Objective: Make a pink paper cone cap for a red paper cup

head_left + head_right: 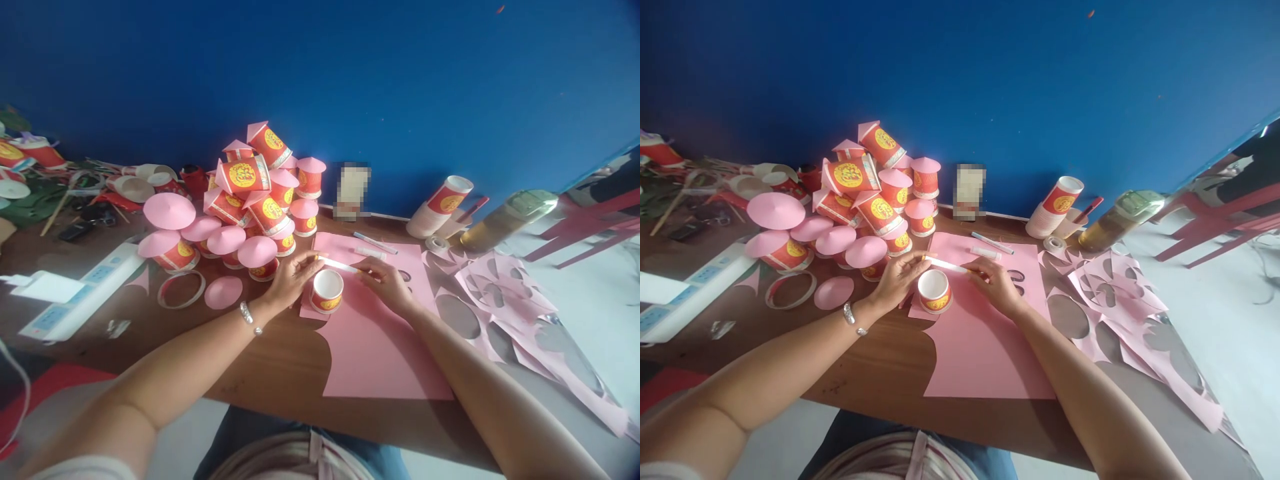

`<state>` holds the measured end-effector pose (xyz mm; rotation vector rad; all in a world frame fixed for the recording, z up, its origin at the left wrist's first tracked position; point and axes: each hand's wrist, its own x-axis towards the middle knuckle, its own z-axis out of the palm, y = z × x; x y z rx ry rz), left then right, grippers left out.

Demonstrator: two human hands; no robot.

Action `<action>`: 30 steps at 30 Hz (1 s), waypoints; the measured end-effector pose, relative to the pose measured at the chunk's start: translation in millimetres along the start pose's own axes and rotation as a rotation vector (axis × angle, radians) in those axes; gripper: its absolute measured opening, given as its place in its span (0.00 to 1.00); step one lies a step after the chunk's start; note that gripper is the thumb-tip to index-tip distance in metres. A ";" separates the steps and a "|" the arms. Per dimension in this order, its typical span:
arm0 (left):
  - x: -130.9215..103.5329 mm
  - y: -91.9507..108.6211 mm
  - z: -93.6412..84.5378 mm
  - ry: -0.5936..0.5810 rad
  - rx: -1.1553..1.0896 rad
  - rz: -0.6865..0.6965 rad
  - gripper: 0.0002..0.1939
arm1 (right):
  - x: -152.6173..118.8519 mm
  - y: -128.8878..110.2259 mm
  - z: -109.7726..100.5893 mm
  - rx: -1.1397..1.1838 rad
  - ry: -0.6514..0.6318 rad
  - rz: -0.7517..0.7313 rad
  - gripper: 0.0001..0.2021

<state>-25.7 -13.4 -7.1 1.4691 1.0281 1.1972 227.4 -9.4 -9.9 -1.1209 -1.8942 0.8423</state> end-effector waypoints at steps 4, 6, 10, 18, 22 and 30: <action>-0.5 3.0 6.0 -0.063 -0.010 -0.022 0.21 | -0.7 0.6 7.8 -0.173 0.045 -0.080 0.15; -0.8 3.0 8.0 -0.115 -0.010 -0.025 0.22 | -0.6 -2.4 9.6 -0.171 0.092 -0.044 0.15; 0.1 -1.4 10.6 -0.166 0.036 -0.020 0.23 | 0.8 -10.9 11.5 0.162 0.112 0.113 0.17; 0.4 4.3 12.6 -0.269 0.318 0.009 0.19 | 2.2 -23.2 16.7 0.460 -0.035 0.134 0.17; -1.1 9.3 12.9 -0.265 0.381 0.050 0.18 | -0.8 -25.0 14.0 0.434 -0.068 0.132 0.20; -3.8 8.0 4.3 -0.234 0.474 0.098 0.17 | 2.2 -11.9 -3.5 0.485 0.166 0.169 0.23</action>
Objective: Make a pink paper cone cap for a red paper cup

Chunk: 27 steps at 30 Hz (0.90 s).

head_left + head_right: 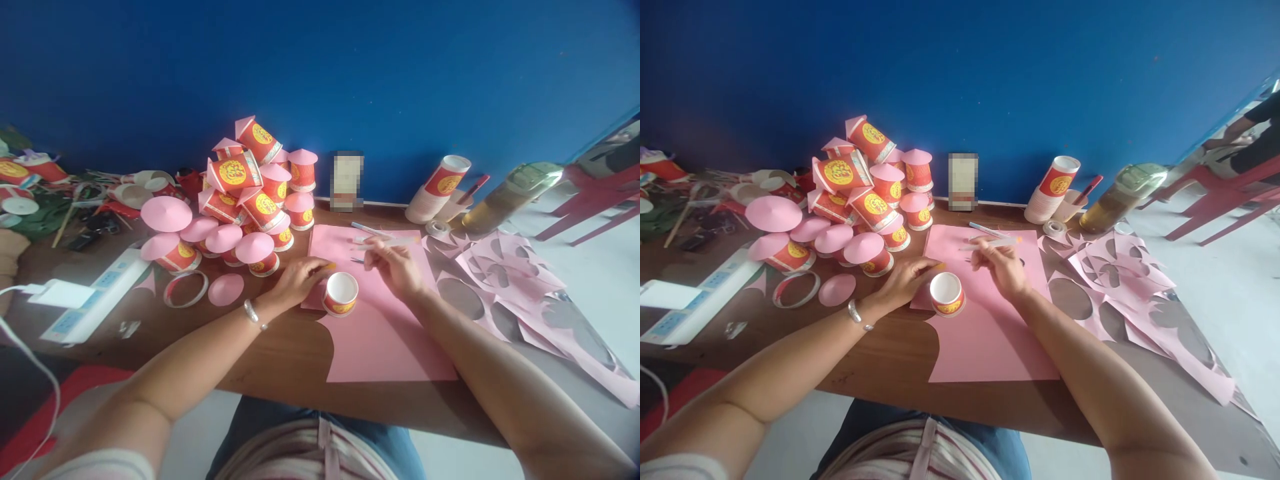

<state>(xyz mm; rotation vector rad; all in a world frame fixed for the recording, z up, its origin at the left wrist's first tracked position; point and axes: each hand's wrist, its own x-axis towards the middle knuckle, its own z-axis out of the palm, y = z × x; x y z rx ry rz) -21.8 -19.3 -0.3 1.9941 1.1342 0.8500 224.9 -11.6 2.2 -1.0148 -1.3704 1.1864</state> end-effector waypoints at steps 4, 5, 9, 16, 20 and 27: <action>3.1 -9.5 -3.9 0.073 0.044 -0.042 0.18 | 4.8 1.5 -12.1 -0.019 0.228 -0.093 0.19; 3.5 -10.9 -3.6 0.071 0.053 -0.029 0.17 | 4.5 3.6 -11.6 -0.050 0.231 -0.101 0.19; 1.5 -9.2 -0.6 -0.001 0.092 0.029 0.17 | 0.3 14.1 -0.5 -0.208 0.130 -0.184 0.20; 28.4 12.2 1.1 -0.063 0.176 0.184 0.14 | -3.0 17.2 -1.6 -0.446 0.051 -0.270 0.19; 58.7 11.4 10.3 -0.003 0.248 0.152 0.13 | 0.2 20.2 -6.0 -0.468 0.060 -0.288 0.18; 71.0 -16.7 26.9 -0.036 0.194 0.148 0.12 | 0.3 21.0 -7.3 -0.513 0.079 -0.293 0.14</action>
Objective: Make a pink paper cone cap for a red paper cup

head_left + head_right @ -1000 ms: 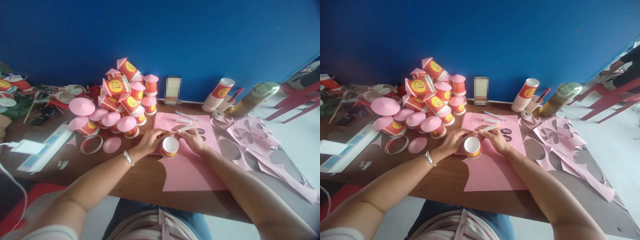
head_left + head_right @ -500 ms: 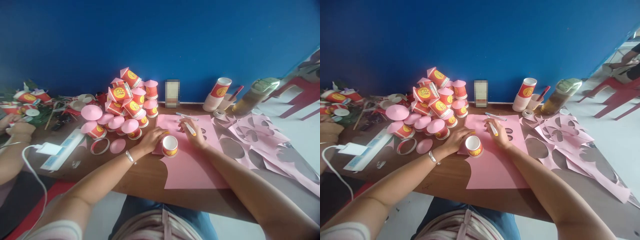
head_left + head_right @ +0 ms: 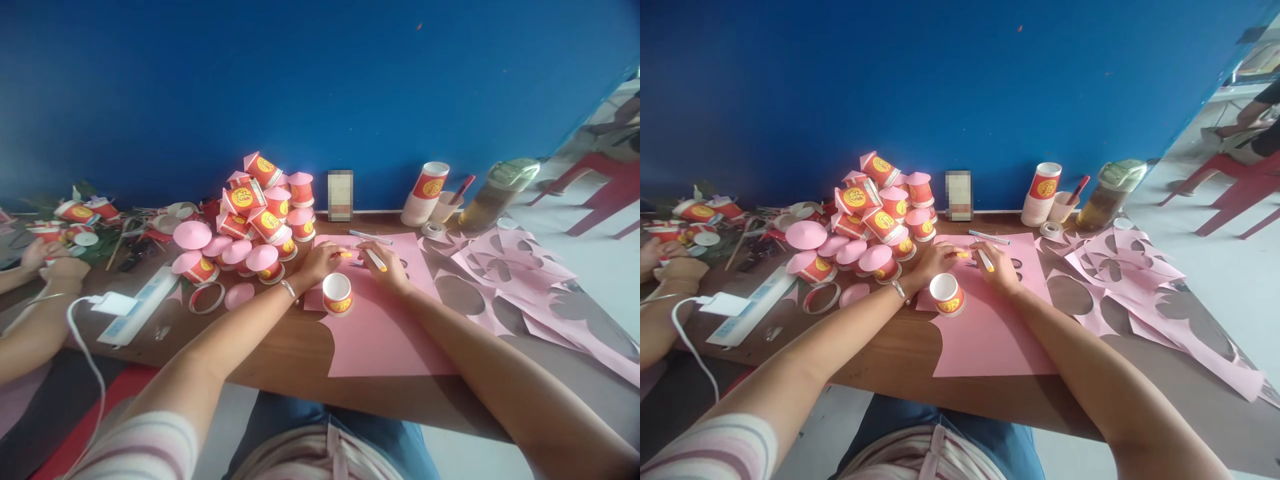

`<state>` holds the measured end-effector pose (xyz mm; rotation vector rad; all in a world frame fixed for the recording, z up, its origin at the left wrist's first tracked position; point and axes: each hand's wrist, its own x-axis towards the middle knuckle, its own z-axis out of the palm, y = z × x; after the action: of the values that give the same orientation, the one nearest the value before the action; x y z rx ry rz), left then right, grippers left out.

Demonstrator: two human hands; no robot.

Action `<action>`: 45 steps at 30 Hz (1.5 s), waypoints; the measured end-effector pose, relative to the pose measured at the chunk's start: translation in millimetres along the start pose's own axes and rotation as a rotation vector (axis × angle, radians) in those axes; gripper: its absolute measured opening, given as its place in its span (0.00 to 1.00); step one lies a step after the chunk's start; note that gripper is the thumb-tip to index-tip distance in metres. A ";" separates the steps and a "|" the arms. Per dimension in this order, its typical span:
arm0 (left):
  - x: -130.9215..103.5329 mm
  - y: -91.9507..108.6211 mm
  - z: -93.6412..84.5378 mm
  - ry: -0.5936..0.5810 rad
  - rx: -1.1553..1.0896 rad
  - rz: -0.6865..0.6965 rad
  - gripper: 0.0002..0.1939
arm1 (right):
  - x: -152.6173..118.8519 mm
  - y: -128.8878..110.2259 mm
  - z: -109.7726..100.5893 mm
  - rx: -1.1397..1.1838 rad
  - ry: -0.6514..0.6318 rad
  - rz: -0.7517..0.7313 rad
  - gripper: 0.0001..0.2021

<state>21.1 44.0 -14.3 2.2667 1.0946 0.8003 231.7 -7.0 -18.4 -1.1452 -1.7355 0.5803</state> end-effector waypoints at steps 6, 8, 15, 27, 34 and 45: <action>-18.8 14.5 -9.2 0.153 -0.049 0.062 0.19 | -0.9 -1.1 -0.6 0.009 -0.020 0.021 0.14; -29.4 26.2 -16.8 0.169 -0.182 0.061 0.22 | -0.9 1.0 0.0 0.025 -0.025 0.039 0.15; -59.1 43.6 -27.2 -0.169 -0.604 0.130 0.41 | -1.5 3.9 0.7 0.023 -0.019 0.128 0.13; -65.2 45.1 -13.0 -0.139 -0.764 -0.216 0.35 | -8.3 -9.5 -0.9 -0.022 -0.015 0.110 0.15; -61.3 39.5 -10.6 0.140 -1.132 -0.495 0.27 | -22.8 -26.4 3.7 -0.153 -0.091 -0.408 0.24; -61.3 32.4 -20.6 0.169 -0.791 -0.508 0.28 | -20.7 -30.0 2.6 -0.453 -0.116 -0.930 0.22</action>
<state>-7.1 -20.2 3.5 1.2228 1.0960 0.9854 218.6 -38.6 -5.5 -0.4600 -2.3046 -0.3366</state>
